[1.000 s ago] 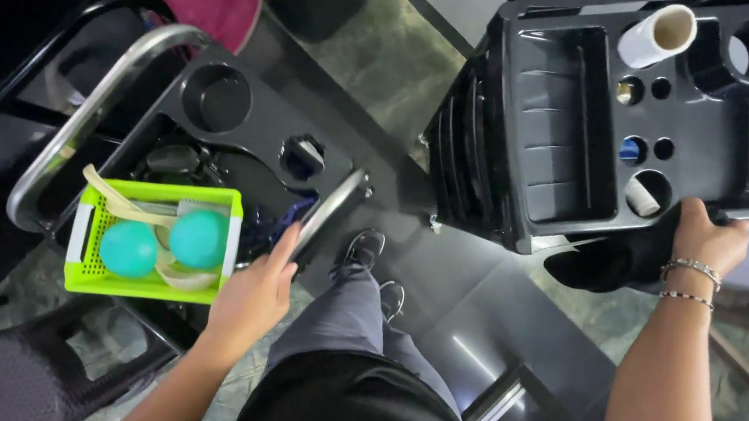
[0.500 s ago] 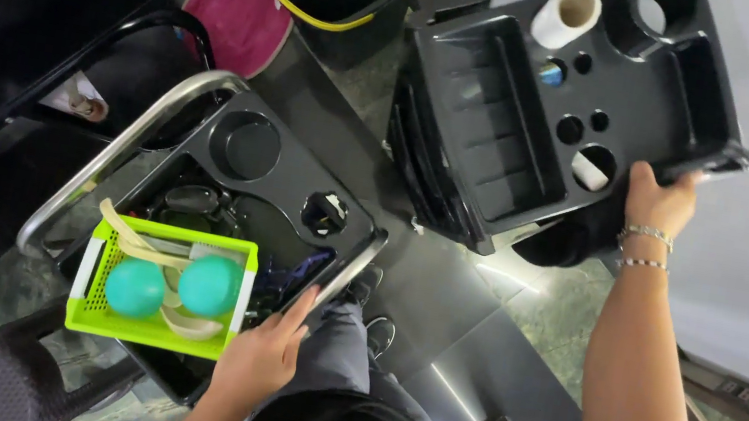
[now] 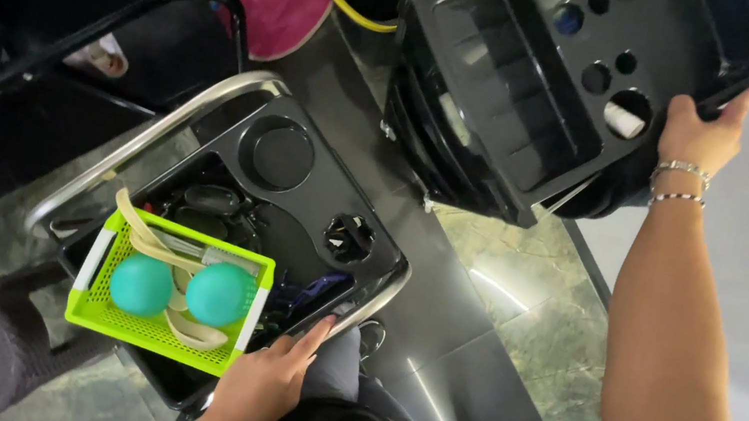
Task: Organizing hair styling tools like clips and combs in a barber shop trolley and cleaning a spray bottle.
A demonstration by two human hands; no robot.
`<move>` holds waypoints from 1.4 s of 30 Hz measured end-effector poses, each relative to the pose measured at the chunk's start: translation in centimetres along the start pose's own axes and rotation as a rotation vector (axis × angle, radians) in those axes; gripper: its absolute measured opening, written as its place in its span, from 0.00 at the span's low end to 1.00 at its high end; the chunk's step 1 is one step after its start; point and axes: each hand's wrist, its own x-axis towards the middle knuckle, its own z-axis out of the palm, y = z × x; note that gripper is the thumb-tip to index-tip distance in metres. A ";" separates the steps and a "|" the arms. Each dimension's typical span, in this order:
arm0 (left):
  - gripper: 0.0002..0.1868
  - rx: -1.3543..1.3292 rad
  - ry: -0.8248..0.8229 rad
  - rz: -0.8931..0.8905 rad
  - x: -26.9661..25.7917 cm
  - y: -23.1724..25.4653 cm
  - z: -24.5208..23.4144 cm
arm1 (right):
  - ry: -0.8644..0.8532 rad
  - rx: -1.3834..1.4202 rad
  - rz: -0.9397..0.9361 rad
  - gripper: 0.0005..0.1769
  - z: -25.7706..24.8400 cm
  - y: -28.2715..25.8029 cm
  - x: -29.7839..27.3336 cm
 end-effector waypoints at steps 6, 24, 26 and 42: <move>0.40 0.098 0.121 0.078 0.1 0.2 0.3 | 0.043 0.006 -0.051 0.50 4.0 -0.2 5.3; 0.41 0.118 0.104 0.030 1.0 0.5 1.2 | 0.008 0.032 0.001 0.55 7.0 -5.7 7.2; 0.40 0.135 0.193 0.075 1.1 0.3 1.3 | 0.013 0.002 -0.017 0.56 7.1 -6.1 7.4; 0.33 0.139 0.189 0.064 1.3 0.3 1.1 | -0.617 -0.504 0.026 0.24 -8.4 30.6 -32.7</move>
